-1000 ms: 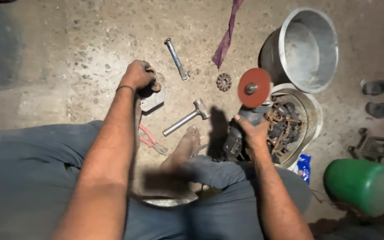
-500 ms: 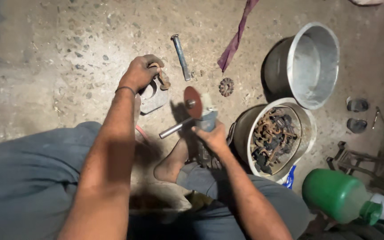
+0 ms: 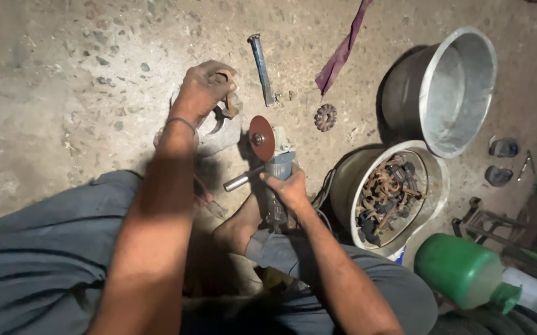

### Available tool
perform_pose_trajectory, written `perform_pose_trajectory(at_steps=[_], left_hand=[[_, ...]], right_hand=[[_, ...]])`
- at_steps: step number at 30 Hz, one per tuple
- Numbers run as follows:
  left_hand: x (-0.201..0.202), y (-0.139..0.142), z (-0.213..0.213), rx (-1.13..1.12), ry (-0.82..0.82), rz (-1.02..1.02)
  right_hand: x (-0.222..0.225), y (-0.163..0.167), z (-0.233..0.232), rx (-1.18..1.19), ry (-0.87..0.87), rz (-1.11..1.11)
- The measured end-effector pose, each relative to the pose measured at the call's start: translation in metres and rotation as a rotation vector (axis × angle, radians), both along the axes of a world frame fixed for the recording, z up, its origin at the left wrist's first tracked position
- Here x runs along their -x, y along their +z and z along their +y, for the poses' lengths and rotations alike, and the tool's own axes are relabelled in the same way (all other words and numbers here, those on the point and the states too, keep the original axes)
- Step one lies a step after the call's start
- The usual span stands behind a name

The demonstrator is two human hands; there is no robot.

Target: The person sits on the workshop floor and uses an angle grinder to grind rusted metal pieces, producing sparks. They then hammer a metal piece on a heavy plate, sort through a bucket of rusted metal parts, and resume grinding more pieces.

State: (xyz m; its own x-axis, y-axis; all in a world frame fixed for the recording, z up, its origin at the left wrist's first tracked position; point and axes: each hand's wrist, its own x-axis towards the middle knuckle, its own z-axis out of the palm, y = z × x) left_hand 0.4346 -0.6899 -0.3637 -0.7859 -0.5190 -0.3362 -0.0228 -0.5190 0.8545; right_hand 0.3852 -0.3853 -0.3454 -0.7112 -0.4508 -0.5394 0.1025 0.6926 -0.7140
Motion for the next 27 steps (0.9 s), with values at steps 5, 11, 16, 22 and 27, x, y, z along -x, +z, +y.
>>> perform_pose_trajectory(at_steps=[5,11,16,22,27], left_hand=[[0.002,-0.005,0.005,0.014,-0.035,-0.059],[0.005,-0.006,0.002,0.261,-0.147,-0.186],[0.002,-0.012,0.0,0.417,-0.151,-0.097],[0.001,-0.015,0.001,0.238,-0.196,-0.11],[-0.001,-0.014,-0.001,0.34,-0.206,-0.084]], right_hand=[[0.001,-0.006,0.002,-0.001,0.019,-0.014],[-0.001,-0.009,-0.003,-0.01,0.021,0.014],[-0.001,-0.008,-0.011,-0.079,0.069,0.102],[-0.004,-0.009,-0.019,-0.033,-0.02,0.007],[-0.005,-0.006,-0.022,-0.049,0.007,0.014]])
